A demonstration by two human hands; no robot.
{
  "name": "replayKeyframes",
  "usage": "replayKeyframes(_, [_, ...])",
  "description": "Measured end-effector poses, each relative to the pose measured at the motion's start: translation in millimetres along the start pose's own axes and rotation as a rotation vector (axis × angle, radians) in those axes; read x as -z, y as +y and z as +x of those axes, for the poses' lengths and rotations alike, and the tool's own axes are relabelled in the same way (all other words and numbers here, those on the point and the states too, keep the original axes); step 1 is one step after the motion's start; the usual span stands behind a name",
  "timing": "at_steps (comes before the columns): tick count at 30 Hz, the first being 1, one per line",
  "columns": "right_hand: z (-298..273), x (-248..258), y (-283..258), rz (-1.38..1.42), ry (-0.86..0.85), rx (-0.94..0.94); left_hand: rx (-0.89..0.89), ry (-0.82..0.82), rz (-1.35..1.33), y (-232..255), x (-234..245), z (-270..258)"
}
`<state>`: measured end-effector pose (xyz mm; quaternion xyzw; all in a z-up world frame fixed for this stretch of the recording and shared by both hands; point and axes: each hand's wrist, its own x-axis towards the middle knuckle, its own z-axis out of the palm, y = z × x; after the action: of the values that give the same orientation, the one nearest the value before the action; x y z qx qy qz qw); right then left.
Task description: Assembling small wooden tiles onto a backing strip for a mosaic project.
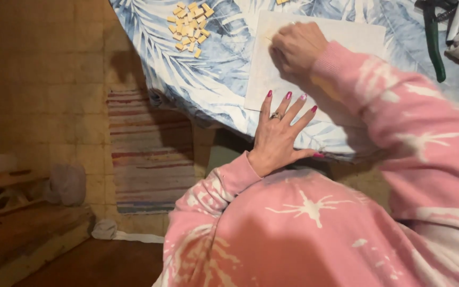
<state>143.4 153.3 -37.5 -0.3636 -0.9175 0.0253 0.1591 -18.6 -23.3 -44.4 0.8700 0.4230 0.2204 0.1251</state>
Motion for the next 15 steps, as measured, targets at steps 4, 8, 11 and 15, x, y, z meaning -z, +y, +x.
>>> replayKeyframes(4, [-91.4, 46.9, -15.3, -0.058, -0.223, -0.035, 0.004, 0.018, -0.009, 1.0, 1.4, -0.1])
replayKeyframes(8, [-159.7, 82.6, -41.6, -0.037, -0.217, -0.193, -0.003, 0.036, -0.031, 4.9, 7.3, 2.0])
replayKeyframes(11, [-171.4, 68.1, -43.2, 0.026, -0.07, -0.292, 0.027, 0.106, -0.102, 10.3, 14.2, 13.0])
replayKeyframes(15, [-149.8, 51.0, -77.3, 0.537, 0.171, -0.629, 0.051, 0.335, -0.307, 19.4, 13.3, 18.3])
